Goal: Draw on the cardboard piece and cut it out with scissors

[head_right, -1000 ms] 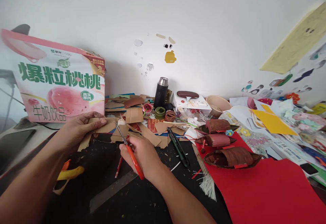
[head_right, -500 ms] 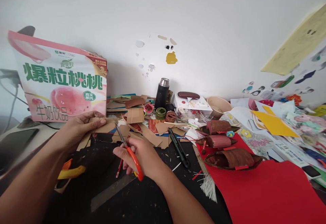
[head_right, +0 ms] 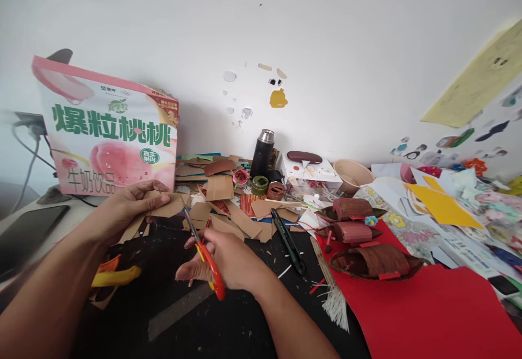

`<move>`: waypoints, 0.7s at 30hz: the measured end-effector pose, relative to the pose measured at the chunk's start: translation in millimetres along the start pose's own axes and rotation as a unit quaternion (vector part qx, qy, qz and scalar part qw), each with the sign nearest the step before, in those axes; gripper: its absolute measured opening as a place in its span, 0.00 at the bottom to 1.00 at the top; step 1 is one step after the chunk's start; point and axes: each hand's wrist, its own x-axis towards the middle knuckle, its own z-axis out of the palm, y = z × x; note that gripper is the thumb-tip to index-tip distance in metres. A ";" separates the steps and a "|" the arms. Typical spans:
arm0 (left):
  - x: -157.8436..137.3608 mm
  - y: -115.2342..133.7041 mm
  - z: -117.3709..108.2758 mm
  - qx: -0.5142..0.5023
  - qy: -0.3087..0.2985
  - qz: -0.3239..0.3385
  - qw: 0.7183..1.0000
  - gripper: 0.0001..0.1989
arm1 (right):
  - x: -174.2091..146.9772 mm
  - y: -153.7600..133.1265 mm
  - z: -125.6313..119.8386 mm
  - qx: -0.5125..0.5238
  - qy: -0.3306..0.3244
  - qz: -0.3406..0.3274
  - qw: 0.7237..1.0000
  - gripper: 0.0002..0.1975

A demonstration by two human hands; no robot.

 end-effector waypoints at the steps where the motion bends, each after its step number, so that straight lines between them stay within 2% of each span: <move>1: -0.4 0.5 -0.2 -0.002 0.000 0.000 1.000 0.29 | 0.9 0.5 0.8 0.014 0.000 0.000 1.000 0.37; 4: -1.0 0.9 -0.2 0.002 -0.010 -0.003 1.000 0.29 | 3.2 -0.8 3.5 0.036 0.028 0.013 0.999 0.35; 10: 0.2 -2.3 -0.2 0.006 -0.016 -0.006 1.000 0.27 | 4.1 -9.9 4.7 -0.008 0.073 0.032 0.997 0.31; 17: 0.7 -4.3 -0.9 0.015 -0.023 0.003 1.000 0.27 | 6.4 3.1 2.1 -0.009 0.072 0.034 0.997 0.32; 21: 0.3 -3.9 0.4 0.017 -0.024 0.006 1.000 0.26 | 2.5 -6.2 3.9 -0.021 0.074 0.028 0.997 0.32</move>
